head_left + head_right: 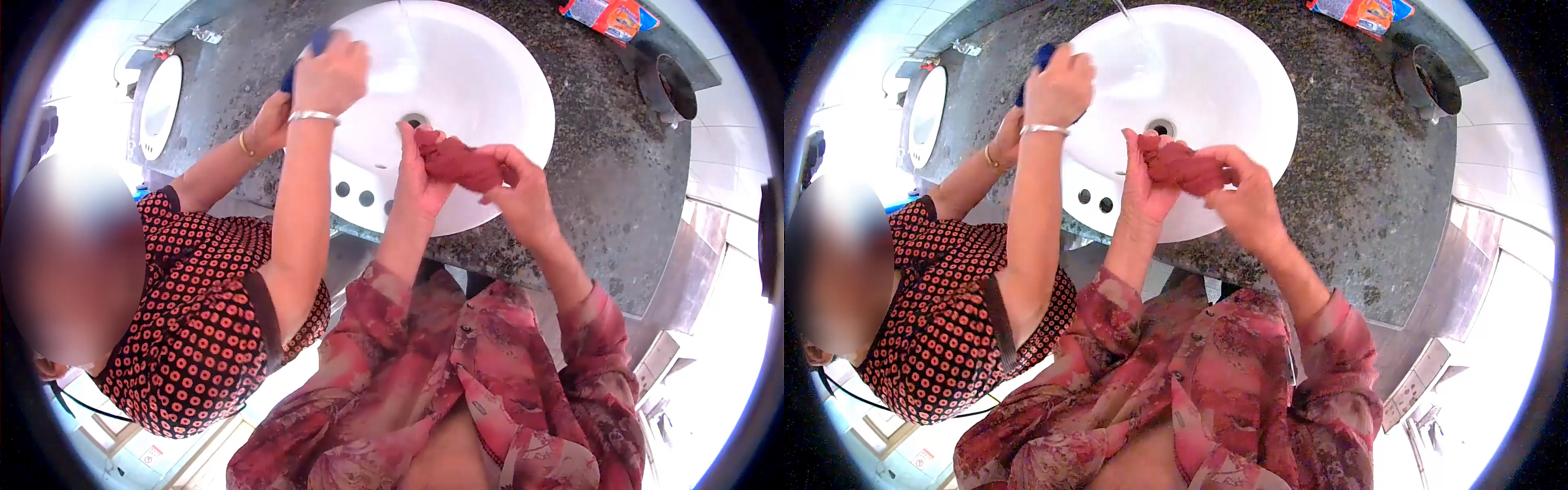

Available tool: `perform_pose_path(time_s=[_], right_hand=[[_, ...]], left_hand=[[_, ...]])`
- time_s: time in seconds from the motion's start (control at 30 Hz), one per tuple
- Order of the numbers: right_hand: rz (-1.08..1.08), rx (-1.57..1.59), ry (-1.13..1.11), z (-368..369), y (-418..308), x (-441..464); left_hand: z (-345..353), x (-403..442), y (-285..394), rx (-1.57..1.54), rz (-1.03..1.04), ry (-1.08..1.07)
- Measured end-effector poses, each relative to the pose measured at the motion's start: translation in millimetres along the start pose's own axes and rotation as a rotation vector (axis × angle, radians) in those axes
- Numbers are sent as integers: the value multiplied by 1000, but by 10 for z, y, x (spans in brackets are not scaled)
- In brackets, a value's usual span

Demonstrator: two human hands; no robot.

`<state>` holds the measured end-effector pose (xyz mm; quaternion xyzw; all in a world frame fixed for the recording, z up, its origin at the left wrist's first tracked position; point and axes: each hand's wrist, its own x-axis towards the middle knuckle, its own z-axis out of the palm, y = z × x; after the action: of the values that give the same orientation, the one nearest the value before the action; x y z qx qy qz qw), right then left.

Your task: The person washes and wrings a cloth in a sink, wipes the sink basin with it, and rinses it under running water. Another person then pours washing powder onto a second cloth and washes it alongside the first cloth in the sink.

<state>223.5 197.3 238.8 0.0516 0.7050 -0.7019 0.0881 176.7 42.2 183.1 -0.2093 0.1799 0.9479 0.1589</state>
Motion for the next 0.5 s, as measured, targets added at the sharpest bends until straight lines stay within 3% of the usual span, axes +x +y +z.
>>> perform_pose_path(time_s=[0.07, 0.17, 0.3, 0.37, 0.4, 0.47, 0.5], right_hand=[[276, 399, -18, -89, 64, 135], [422, 572, 7, -124, 159, 302], [407, 539, -20, -155, 97, 419], [395, 474, -59, -236, 69, 451], [370, 398, -98, -279, 25, 462], [343, 320, -137, -311, 20, 511], [294, 274, -162, -320, 25, 545]], left_hand=[[12, 49, -22, -22, 42, 32], [18, 13, 64, -38, 18, -129], [37, 43, 101, -81, -13, -13], [41, 34, 120, 265, -49, 28], [15, 50, 109, 262, -49, 30], [8, 66, 117, 374, -46, -169], [49, 53, 143, 372, -47, -168]])
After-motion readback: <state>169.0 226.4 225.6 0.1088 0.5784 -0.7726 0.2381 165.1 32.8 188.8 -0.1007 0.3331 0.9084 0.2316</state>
